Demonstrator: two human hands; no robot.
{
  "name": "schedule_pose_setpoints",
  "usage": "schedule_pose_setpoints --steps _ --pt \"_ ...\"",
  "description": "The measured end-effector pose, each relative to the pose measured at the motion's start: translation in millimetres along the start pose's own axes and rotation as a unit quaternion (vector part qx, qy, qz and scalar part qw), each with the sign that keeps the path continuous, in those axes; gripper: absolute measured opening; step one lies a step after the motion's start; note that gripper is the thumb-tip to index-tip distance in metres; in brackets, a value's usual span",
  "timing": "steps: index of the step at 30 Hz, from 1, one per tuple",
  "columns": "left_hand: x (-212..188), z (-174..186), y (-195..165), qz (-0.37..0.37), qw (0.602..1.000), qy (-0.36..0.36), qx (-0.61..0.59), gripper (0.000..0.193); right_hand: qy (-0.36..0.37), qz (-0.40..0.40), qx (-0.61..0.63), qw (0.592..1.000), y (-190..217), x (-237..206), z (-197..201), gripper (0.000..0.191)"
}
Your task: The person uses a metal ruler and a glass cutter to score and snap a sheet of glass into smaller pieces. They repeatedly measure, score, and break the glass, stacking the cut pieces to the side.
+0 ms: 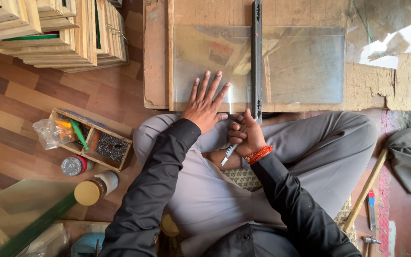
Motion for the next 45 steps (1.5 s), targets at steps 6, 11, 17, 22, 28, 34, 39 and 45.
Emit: schedule_pose_setpoints --steps 6,11,17,22,28,34,39,45 --pt "0.1 0.9 0.2 0.0 1.0 -0.002 0.005 0.097 -0.001 -0.012 0.02 1.0 -0.1 -0.8 3.8 0.049" --pt "-0.3 2.3 -0.5 -0.001 1.0 -0.005 -0.007 0.098 0.019 0.017 0.0 1.0 -0.4 -4.4 -1.2 0.05" --pt "-0.5 9.6 -1.9 -0.016 0.999 -0.034 -0.018 0.098 -0.017 -0.009 -0.031 0.999 5.5 -18.9 -16.7 0.045" --pt "-3.3 26.8 -7.7 -0.033 0.992 -0.111 -0.047 0.092 -0.067 0.106 -0.2 0.972 17.5 -45.5 -41.1 0.03" --pt "-7.9 47.8 -22.9 -0.079 0.972 -0.181 -0.127 0.077 -0.008 0.287 -0.374 0.882 47.2 -42.3 -84.3 0.036" --pt "-16.3 59.1 -35.9 -0.136 0.94 -0.3 -0.092 0.078 -0.01 0.264 -0.31 0.913 125.0 -23.2 -69.4 0.036" --pt "-8.2 40.5 -41.0 -0.158 0.947 -0.272 -0.069 0.073 -0.045 0.337 -0.339 0.877 269.6 -62.9 -21.5 0.046" --pt "0.6 12.3 -64.3 -0.179 0.976 -0.119 -0.024 0.071 -0.184 0.419 -0.432 0.777 395.0 -110.4 30.8 0.047"
Point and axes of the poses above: each hand's wrist, its own x-axis towards the middle knuckle, its own z-axis out of the back of the hand, y = z × x, the point moved 4 cm from there along x, towards the middle knuckle, and after that the axes turned 7 degrees about z, right-handed, at the moved point
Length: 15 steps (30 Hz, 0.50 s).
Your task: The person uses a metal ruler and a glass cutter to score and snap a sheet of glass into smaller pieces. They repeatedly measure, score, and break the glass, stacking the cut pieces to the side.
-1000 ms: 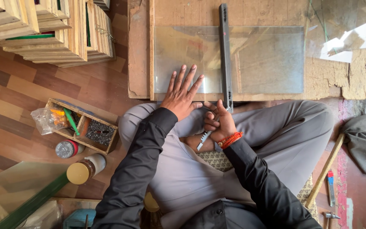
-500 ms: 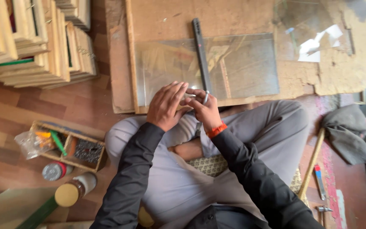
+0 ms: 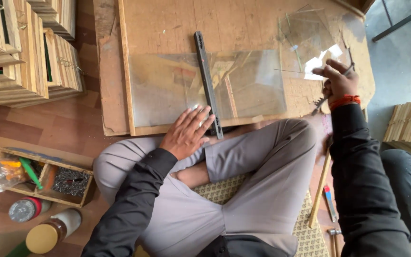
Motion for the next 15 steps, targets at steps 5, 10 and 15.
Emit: schedule_pose_setpoints --steps 5,10,15 --pt "11.1 -4.5 -2.4 0.076 0.997 0.001 -0.005 0.064 -0.004 -0.031 -0.022 0.999 -31.6 37.4 43.3 0.047" --pt "17.0 2.1 7.7 0.149 0.989 -0.009 0.017 0.072 0.015 0.21 -0.401 0.892 -35.0 47.6 39.7 0.053" --pt "13.2 17.4 28.9 0.209 0.977 -0.021 0.038 0.074 0.073 0.318 -0.514 0.793 -34.9 48.3 17.3 0.064"
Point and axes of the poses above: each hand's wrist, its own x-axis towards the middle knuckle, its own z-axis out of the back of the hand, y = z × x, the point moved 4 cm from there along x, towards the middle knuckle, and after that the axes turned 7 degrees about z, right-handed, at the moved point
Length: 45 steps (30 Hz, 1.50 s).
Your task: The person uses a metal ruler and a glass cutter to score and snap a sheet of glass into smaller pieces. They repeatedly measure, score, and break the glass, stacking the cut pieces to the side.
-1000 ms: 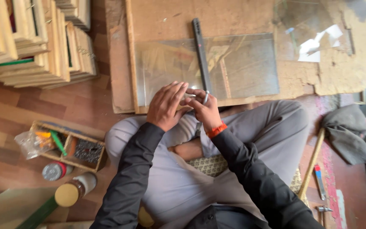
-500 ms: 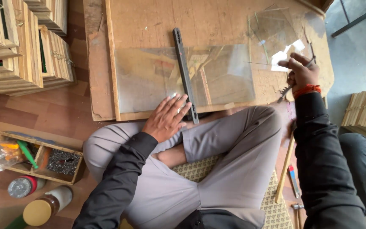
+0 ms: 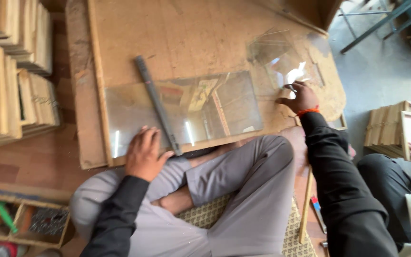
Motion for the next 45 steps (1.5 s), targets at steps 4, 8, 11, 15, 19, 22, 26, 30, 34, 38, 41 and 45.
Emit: schedule_pose_setpoints --steps 4,8,11,15,19,22,26,30,34,38,41,45 --pt "-1.2 10.7 14.6 0.016 1.0 -0.004 0.021 0.064 0.015 -0.021 -0.005 1.0 -16.0 14.1 -0.7 0.057" --pt "-2.8 21.6 20.8 0.037 0.997 -0.026 0.068 0.057 0.034 -0.085 -0.003 0.996 -30.1 24.5 -4.0 0.055" --pt "-5.3 25.5 26.1 0.085 0.991 -0.001 0.103 0.057 -0.005 -0.094 -0.047 0.994 -24.2 24.8 -4.1 0.054" --pt "-2.8 20.4 36.4 0.121 0.985 0.04 0.117 0.061 0.006 -0.054 -0.046 0.997 10.5 15.7 6.2 0.039" --pt "-10.0 20.8 54.3 0.08 0.991 0.019 0.103 0.063 0.057 0.072 -0.015 0.996 86.6 8.8 5.1 0.035" --pt "-11.4 19.0 68.2 0.065 0.996 0.003 0.068 0.06 0.096 0.168 0.039 0.98 153.9 -2.0 0.3 0.039" --pt "-16.8 22.1 78.6 0.08 0.996 0.008 0.031 0.06 0.212 0.172 0.036 0.961 232.8 -14.1 -26.4 0.052" --pt "-20.2 25.4 81.7 0.097 0.994 0.023 0.032 0.058 0.233 0.147 -0.004 0.961 263.7 -26.8 -47.6 0.058" --pt "-19.2 20.7 79.9 0.099 0.994 0.041 0.039 0.058 0.139 0.341 -0.071 0.927 272.9 -34.8 -67.8 0.021" --pt "-9.6 15.9 78.2 0.094 0.995 0.022 0.002 0.07 0.216 0.322 -0.153 0.909 259.4 -47.4 -71.0 0.021" --pt "11.7 11.2 79.4 0.054 0.998 -0.025 -0.022 0.088 0.205 0.084 0.027 0.975 253.1 -44.3 -51.7 0.04" --pt "36.6 -0.3 84.1 0.008 0.999 -0.011 -0.031 0.109 0.236 0.07 0.031 0.969 263.7 -44.7 -45.7 0.037"
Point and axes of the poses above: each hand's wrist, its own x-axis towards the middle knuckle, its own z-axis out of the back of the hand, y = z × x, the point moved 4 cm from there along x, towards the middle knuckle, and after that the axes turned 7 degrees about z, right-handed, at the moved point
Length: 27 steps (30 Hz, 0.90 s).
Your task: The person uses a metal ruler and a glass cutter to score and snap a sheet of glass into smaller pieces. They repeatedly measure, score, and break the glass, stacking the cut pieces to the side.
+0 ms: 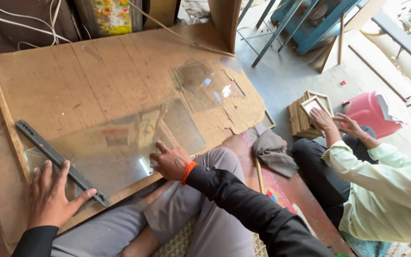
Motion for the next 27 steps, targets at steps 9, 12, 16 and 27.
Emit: schedule_pose_setpoints --steps 9,12,16,27 --pt "8.3 -34.8 5.7 -0.101 0.983 0.101 -0.118 0.11 0.076 0.174 -0.234 0.953 7.0 25.2 -37.5 0.035" --pt "3.3 -38.9 16.6 -0.071 0.987 0.124 -0.077 0.12 0.013 -0.027 -0.046 0.998 10.8 19.8 -21.2 0.044" --pt "2.3 -40.1 21.0 -0.043 0.986 0.151 -0.053 0.123 -0.031 0.006 -0.021 0.999 27.9 14.0 1.5 0.044" --pt "-2.6 -32.5 9.5 -0.032 0.986 0.166 -0.011 0.125 -0.213 0.0 0.015 0.977 8.5 -47.3 51.2 0.024"
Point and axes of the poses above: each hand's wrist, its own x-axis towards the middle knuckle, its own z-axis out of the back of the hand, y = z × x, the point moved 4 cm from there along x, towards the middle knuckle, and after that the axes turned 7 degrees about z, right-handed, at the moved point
